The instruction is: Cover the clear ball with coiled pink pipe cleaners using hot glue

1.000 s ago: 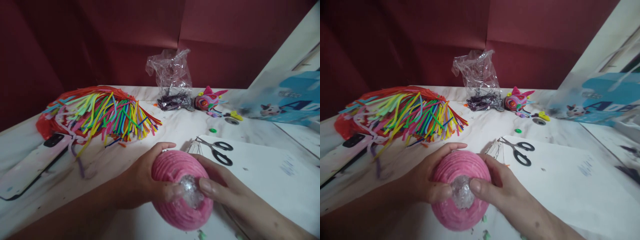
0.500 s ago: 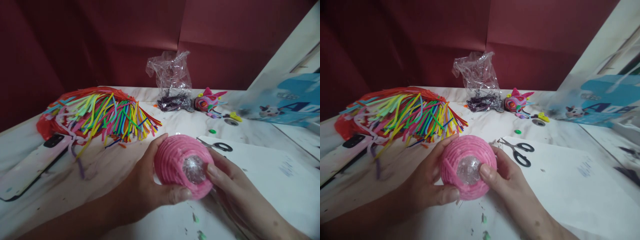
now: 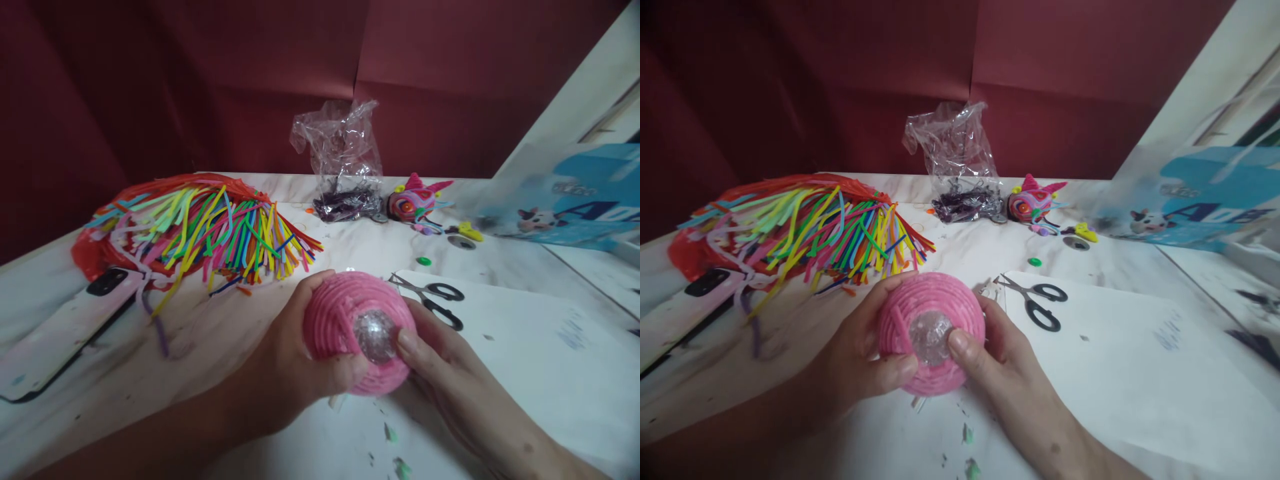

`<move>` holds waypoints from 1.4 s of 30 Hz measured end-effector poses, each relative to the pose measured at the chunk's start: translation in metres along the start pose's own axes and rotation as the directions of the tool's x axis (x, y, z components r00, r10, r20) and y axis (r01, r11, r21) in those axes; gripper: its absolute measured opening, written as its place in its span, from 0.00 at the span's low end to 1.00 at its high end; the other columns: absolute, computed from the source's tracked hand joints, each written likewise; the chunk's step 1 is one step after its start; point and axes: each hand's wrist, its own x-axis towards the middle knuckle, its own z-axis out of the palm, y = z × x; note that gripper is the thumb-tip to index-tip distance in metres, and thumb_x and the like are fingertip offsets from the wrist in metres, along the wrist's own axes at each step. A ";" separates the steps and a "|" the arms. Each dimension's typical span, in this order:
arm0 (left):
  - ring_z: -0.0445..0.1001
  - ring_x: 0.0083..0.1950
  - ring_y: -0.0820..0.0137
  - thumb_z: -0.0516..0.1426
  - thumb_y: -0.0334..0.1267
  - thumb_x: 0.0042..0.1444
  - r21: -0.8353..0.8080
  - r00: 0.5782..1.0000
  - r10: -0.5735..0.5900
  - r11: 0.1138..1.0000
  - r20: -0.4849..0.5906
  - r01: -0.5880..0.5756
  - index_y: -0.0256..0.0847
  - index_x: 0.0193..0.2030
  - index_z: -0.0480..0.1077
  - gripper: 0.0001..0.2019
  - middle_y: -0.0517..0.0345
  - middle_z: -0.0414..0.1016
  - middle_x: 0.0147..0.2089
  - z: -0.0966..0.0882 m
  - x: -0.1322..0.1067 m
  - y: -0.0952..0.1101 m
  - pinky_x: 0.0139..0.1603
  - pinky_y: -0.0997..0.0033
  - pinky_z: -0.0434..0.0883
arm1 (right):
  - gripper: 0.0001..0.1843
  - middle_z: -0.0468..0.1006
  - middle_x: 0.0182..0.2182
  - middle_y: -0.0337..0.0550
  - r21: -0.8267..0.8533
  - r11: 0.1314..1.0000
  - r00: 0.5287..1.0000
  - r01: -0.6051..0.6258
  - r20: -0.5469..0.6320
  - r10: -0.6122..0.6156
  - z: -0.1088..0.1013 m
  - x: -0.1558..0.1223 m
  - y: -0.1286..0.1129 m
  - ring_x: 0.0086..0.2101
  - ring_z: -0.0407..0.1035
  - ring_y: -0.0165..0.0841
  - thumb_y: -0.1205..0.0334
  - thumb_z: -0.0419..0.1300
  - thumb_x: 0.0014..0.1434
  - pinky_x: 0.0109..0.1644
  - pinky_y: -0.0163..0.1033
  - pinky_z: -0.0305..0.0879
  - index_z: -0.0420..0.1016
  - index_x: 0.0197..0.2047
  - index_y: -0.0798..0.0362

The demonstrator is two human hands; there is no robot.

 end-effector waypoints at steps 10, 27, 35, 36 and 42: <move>0.69 0.54 0.60 0.68 0.39 0.41 0.130 0.985 0.153 0.981 -0.075 -0.143 0.49 0.58 0.58 0.37 0.59 0.70 0.55 -0.006 -0.003 -0.009 0.53 0.65 0.68 | 0.23 0.71 0.52 0.44 -0.062 0.996 0.994 0.066 0.095 -0.059 0.002 -0.001 -0.003 0.50 0.68 0.35 0.45 0.57 0.63 0.50 0.34 0.71 0.66 0.56 0.47; 0.72 0.46 0.60 0.66 0.31 0.41 0.296 0.982 -0.137 0.951 0.129 0.093 0.46 0.53 0.64 0.30 0.56 0.72 0.49 0.000 -0.012 0.009 0.44 0.62 0.72 | 0.14 0.56 0.63 0.44 -0.747 0.357 0.769 0.561 0.309 -0.560 -0.005 -0.018 -0.013 0.60 0.57 0.36 0.72 0.53 0.62 0.66 0.41 0.53 0.70 0.49 0.50; 0.71 0.49 0.55 0.68 0.35 0.38 0.308 0.987 -0.144 0.944 0.065 0.117 0.43 0.56 0.65 0.34 0.51 0.71 0.51 0.000 -0.013 0.008 0.46 0.57 0.71 | 0.09 0.64 0.58 0.43 -0.714 0.417 0.772 0.562 0.273 -0.574 0.001 -0.016 -0.014 0.55 0.63 0.35 0.72 0.53 0.62 0.56 0.38 0.63 0.69 0.43 0.51; 0.71 0.50 0.54 0.68 0.35 0.37 0.315 0.988 -0.141 0.942 0.060 0.115 0.43 0.56 0.65 0.35 0.51 0.71 0.51 -0.001 -0.012 0.008 0.47 0.57 0.71 | 0.09 0.64 0.57 0.43 -0.709 0.417 0.769 0.569 0.279 -0.575 0.001 -0.016 -0.014 0.56 0.63 0.35 0.71 0.53 0.62 0.56 0.38 0.64 0.69 0.43 0.50; 0.71 0.50 0.55 0.67 0.35 0.39 0.327 0.987 -0.127 0.941 0.098 0.088 0.46 0.55 0.65 0.33 0.53 0.71 0.52 -0.003 -0.010 0.005 0.48 0.56 0.70 | 0.09 0.66 0.56 0.41 -0.719 0.476 0.818 0.507 0.229 -0.527 0.001 -0.018 -0.013 0.54 0.64 0.35 0.71 0.52 0.63 0.53 0.39 0.65 0.69 0.42 0.49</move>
